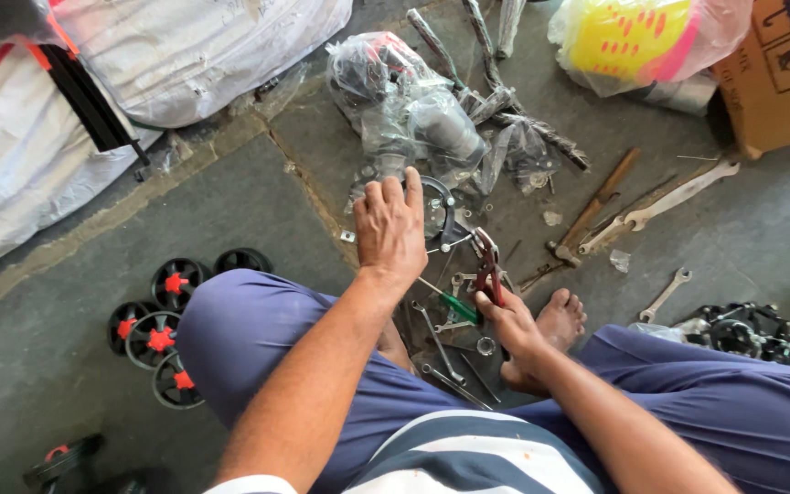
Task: The person manipulates a bicycle component by hand, fits small metal parts together, and uses a screwdriver to tighten fasteners while sitting on the floor.
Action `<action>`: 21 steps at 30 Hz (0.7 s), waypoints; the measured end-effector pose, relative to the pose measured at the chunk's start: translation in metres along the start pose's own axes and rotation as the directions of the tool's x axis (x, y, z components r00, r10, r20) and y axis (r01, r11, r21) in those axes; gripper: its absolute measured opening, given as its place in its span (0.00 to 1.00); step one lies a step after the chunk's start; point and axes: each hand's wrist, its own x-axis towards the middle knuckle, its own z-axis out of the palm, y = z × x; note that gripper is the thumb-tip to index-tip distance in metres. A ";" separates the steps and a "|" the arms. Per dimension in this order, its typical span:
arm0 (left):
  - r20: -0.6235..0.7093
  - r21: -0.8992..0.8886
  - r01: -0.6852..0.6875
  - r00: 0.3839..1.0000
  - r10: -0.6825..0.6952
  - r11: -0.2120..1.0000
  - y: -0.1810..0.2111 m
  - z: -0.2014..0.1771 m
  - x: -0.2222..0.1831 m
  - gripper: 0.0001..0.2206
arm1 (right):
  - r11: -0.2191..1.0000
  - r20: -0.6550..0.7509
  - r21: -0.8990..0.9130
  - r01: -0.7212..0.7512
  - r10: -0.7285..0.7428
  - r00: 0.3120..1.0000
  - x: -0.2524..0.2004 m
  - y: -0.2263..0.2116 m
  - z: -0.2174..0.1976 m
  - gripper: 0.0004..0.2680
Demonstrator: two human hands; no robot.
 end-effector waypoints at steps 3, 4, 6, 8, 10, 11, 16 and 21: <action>0.072 0.011 0.092 0.993 -0.093 0.996 -0.004 -0.005 0.005 0.44 | 0.987 -0.013 0.078 -0.137 0.139 0.990 0.014 0.031 0.008 0.11; 0.122 -0.005 0.131 0.984 -0.130 0.991 -0.004 -0.009 0.008 0.47 | 0.973 -0.023 0.106 -0.206 0.209 0.978 0.014 0.039 0.009 0.12; 0.165 -0.088 0.185 0.972 -0.169 0.979 -0.004 -0.017 0.008 0.52 | 0.956 -0.011 0.020 -0.294 0.294 0.956 0.016 0.046 0.008 0.13; 0.198 -0.189 0.212 0.965 -0.174 0.959 -0.001 -0.020 0.008 0.55 | 0.960 -0.048 -0.132 -0.248 0.244 0.969 0.013 0.035 0.008 0.15; 0.214 -0.303 0.221 0.964 -0.159 0.927 0.004 -0.018 0.003 0.57 | 0.931 -0.085 -0.357 -0.069 0.042 0.995 0.019 -0.004 0.006 0.16; 0.203 -0.292 0.206 0.968 -0.150 0.934 0.006 -0.016 0.003 0.58 | 0.971 -0.096 -0.240 0.013 -0.037 0.995 0.019 -0.029 0.007 0.16; 0.063 -0.266 0.049 0.997 -0.033 0.963 0.017 -0.004 -0.008 0.62 | 0.939 -0.105 0.184 0.292 -0.276 0.955 0.010 -0.135 0.023 0.15; -0.124 -0.551 -0.131 0.990 0.074 0.824 0.010 -0.011 -0.004 0.61 | 0.901 -0.040 -0.302 0.311 -0.338 0.940 0.009 -0.205 0.009 0.12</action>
